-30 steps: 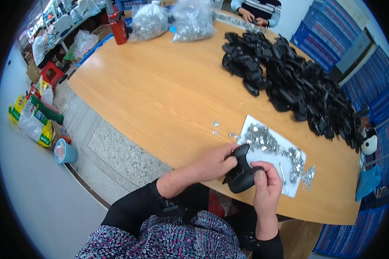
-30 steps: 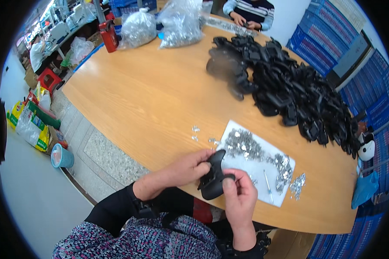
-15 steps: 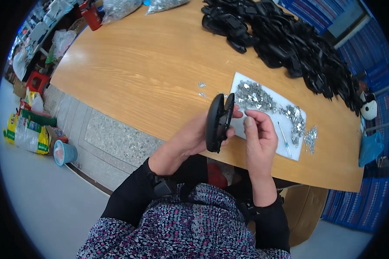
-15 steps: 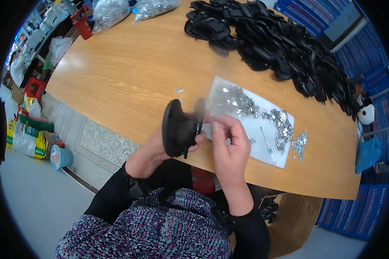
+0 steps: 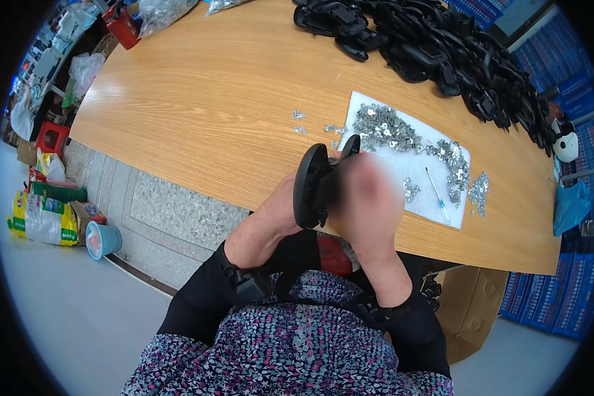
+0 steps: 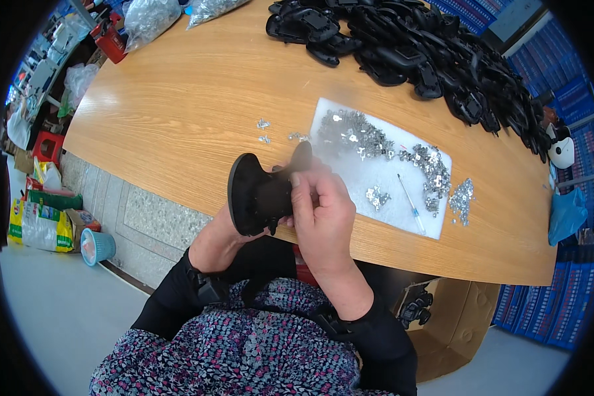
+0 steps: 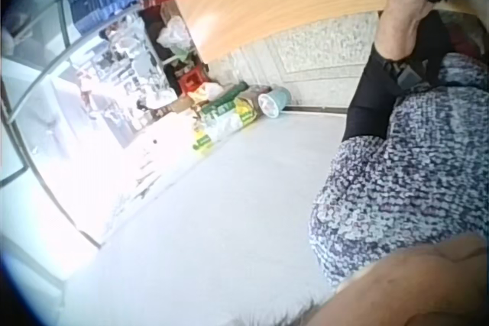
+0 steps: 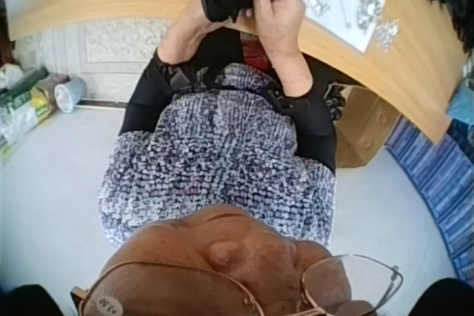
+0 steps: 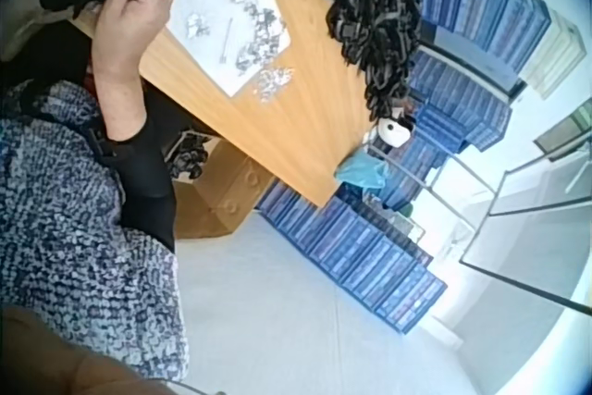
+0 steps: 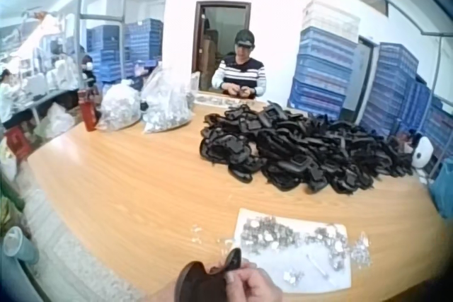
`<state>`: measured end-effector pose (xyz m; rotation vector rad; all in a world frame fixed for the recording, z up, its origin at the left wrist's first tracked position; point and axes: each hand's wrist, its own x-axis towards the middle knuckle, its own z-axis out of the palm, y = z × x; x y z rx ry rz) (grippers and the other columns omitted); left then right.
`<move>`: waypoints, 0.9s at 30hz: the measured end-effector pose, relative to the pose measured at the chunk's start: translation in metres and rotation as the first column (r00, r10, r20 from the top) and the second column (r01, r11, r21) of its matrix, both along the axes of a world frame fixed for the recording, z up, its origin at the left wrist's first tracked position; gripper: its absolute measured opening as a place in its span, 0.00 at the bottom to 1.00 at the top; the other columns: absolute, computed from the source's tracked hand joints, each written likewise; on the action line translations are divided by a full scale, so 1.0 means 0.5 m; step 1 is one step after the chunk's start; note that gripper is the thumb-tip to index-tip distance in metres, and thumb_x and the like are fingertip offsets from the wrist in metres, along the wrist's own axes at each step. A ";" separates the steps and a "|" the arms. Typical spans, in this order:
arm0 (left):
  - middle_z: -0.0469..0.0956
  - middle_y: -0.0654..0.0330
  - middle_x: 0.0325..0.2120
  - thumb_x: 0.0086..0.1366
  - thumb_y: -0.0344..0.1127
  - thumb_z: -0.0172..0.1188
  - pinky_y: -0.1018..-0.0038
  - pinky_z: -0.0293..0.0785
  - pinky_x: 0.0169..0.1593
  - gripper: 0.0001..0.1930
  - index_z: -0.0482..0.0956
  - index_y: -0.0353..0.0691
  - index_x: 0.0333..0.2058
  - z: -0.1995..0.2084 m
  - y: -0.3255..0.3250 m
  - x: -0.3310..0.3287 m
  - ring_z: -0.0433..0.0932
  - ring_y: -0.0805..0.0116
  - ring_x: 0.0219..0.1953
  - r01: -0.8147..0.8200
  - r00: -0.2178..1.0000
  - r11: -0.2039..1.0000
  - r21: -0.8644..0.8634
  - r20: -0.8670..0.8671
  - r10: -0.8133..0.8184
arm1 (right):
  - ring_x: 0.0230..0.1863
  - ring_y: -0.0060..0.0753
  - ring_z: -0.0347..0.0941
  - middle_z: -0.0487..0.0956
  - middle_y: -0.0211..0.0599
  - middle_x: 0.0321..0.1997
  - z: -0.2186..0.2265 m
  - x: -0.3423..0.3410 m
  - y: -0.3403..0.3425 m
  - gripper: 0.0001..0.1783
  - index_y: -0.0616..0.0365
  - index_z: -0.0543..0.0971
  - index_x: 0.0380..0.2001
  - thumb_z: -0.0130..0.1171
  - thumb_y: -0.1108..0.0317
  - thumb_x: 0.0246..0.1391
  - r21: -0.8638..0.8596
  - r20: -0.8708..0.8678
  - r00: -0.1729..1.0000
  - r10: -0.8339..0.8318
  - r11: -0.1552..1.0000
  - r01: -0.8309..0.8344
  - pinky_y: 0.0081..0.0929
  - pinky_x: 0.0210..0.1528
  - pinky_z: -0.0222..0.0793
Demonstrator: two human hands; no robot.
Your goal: Manually inserting metal spring contacts into the housing of a game controller backplate.
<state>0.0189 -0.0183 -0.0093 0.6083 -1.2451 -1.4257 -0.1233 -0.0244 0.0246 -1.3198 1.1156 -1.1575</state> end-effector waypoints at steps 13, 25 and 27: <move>0.78 0.58 0.45 0.76 0.49 0.48 0.80 0.68 0.28 0.23 0.72 0.37 0.57 -0.022 -0.030 -0.009 0.78 0.74 0.33 0.629 0.564 0.727 0.275 -0.805 -0.184 | 0.31 0.21 0.76 0.78 0.32 0.33 0.031 -0.045 0.011 0.09 0.66 0.77 0.44 0.51 0.70 0.69 -0.134 -0.061 0.998 0.001 0.991 -0.010 0.24 0.38 0.74; 0.73 0.56 0.49 0.67 0.34 0.50 0.71 0.76 0.46 0.29 0.62 0.38 0.66 0.108 -0.039 -0.061 0.75 0.70 0.47 -0.008 0.984 0.914 0.406 0.166 -0.065 | 0.55 0.26 0.71 0.77 0.38 0.54 0.125 -0.183 0.046 0.24 0.67 0.74 0.57 0.45 0.67 0.61 0.006 -0.067 0.995 0.073 0.997 -0.073 0.27 0.61 0.64; 0.74 0.56 0.49 0.67 0.32 0.57 0.71 0.77 0.44 0.28 0.63 0.35 0.64 0.044 -0.047 -0.058 0.76 0.70 0.45 -0.106 0.975 0.970 0.219 0.214 0.058 | 0.48 0.19 0.70 0.76 0.30 0.48 0.147 -0.167 0.050 0.19 0.62 0.75 0.58 0.53 0.73 0.64 0.055 -0.155 0.984 0.093 0.995 -0.085 0.20 0.52 0.68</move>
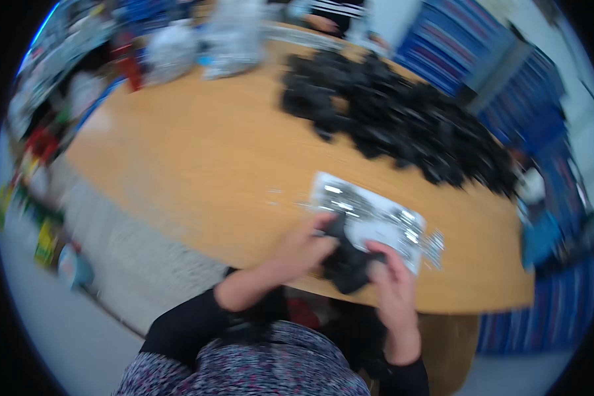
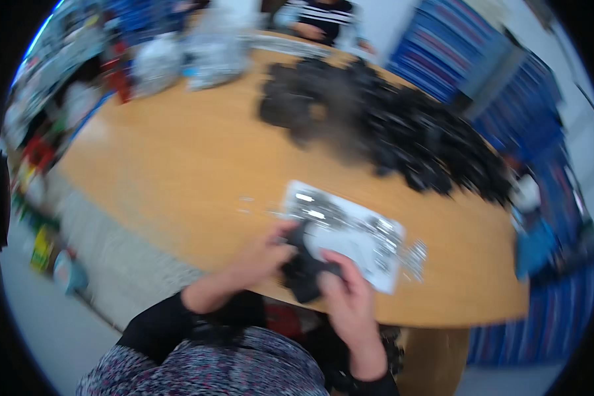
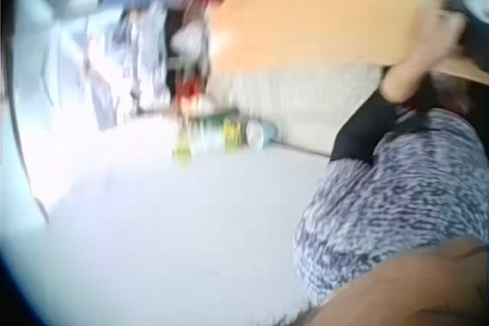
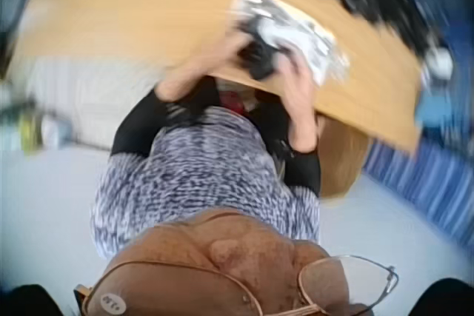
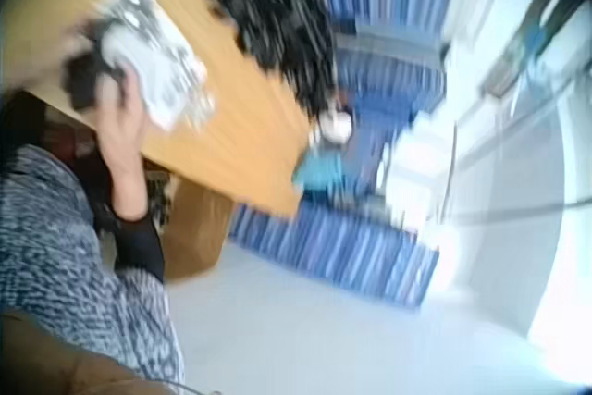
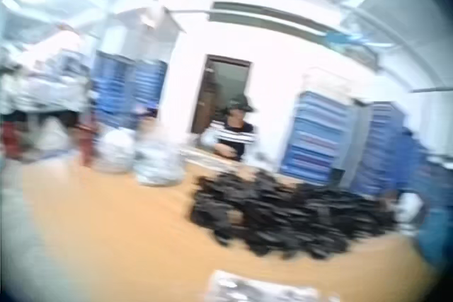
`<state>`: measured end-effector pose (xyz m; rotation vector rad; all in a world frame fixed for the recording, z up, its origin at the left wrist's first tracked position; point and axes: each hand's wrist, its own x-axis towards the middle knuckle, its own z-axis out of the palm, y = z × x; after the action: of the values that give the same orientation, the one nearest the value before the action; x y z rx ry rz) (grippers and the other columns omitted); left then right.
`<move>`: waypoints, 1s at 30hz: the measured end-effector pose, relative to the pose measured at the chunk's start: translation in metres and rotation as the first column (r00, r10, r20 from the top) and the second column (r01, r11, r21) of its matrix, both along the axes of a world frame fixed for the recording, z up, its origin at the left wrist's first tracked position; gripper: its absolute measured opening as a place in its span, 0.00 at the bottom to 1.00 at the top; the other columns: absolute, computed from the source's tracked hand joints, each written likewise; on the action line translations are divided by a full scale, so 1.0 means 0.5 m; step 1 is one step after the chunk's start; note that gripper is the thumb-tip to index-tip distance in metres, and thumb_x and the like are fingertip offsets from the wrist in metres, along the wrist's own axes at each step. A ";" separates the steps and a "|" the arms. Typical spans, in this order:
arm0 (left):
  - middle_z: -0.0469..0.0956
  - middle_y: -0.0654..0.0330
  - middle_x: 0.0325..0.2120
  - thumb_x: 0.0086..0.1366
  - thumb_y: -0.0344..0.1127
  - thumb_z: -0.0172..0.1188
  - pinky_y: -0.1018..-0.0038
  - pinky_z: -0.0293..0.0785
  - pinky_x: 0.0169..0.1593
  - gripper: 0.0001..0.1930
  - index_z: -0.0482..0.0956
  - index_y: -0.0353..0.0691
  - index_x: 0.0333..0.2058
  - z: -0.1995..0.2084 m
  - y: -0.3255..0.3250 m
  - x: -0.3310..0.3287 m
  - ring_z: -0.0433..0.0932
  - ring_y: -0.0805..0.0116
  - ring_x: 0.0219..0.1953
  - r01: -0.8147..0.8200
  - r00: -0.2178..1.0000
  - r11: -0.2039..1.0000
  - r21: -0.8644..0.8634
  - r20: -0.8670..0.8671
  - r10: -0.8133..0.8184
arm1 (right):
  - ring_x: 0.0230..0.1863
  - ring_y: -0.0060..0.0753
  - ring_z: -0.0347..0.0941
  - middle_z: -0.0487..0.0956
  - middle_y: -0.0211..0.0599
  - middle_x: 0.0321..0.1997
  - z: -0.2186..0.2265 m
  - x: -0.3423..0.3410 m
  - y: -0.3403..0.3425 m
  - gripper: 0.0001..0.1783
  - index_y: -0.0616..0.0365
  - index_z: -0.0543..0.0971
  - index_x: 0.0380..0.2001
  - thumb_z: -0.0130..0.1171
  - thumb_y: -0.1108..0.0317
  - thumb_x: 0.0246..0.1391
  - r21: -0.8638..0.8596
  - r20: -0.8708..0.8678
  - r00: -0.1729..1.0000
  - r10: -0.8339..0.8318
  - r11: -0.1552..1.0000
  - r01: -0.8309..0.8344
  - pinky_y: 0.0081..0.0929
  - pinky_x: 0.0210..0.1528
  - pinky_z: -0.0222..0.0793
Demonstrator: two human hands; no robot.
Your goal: Manually inserting metal spring contacts into the housing of a game controller backplate.
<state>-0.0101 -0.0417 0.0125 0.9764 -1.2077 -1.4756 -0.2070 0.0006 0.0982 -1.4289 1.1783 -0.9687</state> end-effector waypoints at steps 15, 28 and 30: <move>0.76 0.57 0.50 0.65 0.23 0.57 0.70 0.73 0.58 0.30 0.63 0.36 0.66 0.027 0.005 -0.064 0.75 0.69 0.54 0.045 0.997 0.993 -0.112 -0.064 -0.053 | 0.40 0.13 0.71 0.78 0.24 0.39 -0.068 -0.110 0.006 0.14 0.59 0.76 0.54 0.51 0.66 0.71 0.016 0.026 1.000 -0.006 1.000 0.006 0.17 0.41 0.68; 0.73 0.63 0.35 0.71 0.35 0.59 0.76 0.72 0.36 0.25 0.65 0.36 0.63 -0.001 0.048 -0.029 0.74 0.76 0.32 0.021 0.960 0.981 -0.195 0.278 0.035 | 0.45 0.26 0.78 0.79 0.39 0.47 -0.107 -0.193 0.031 0.15 0.65 0.76 0.52 0.54 0.67 0.68 0.208 0.378 0.882 -0.282 0.954 0.216 0.27 0.52 0.76; 0.73 0.63 0.32 0.71 0.34 0.58 0.75 0.72 0.34 0.22 0.67 0.36 0.61 -0.019 0.058 -0.011 0.74 0.75 0.29 -0.052 0.933 0.960 -0.275 0.329 0.144 | 0.46 0.32 0.79 0.78 0.44 0.49 -0.121 -0.232 0.028 0.17 0.64 0.75 0.53 0.53 0.64 0.69 0.130 0.404 0.872 -0.276 0.961 0.244 0.32 0.52 0.78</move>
<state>-0.0155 -0.0126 0.0031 1.1250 -1.5386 -1.0556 -0.3231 0.0148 0.0378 -0.9470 1.0811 -1.3294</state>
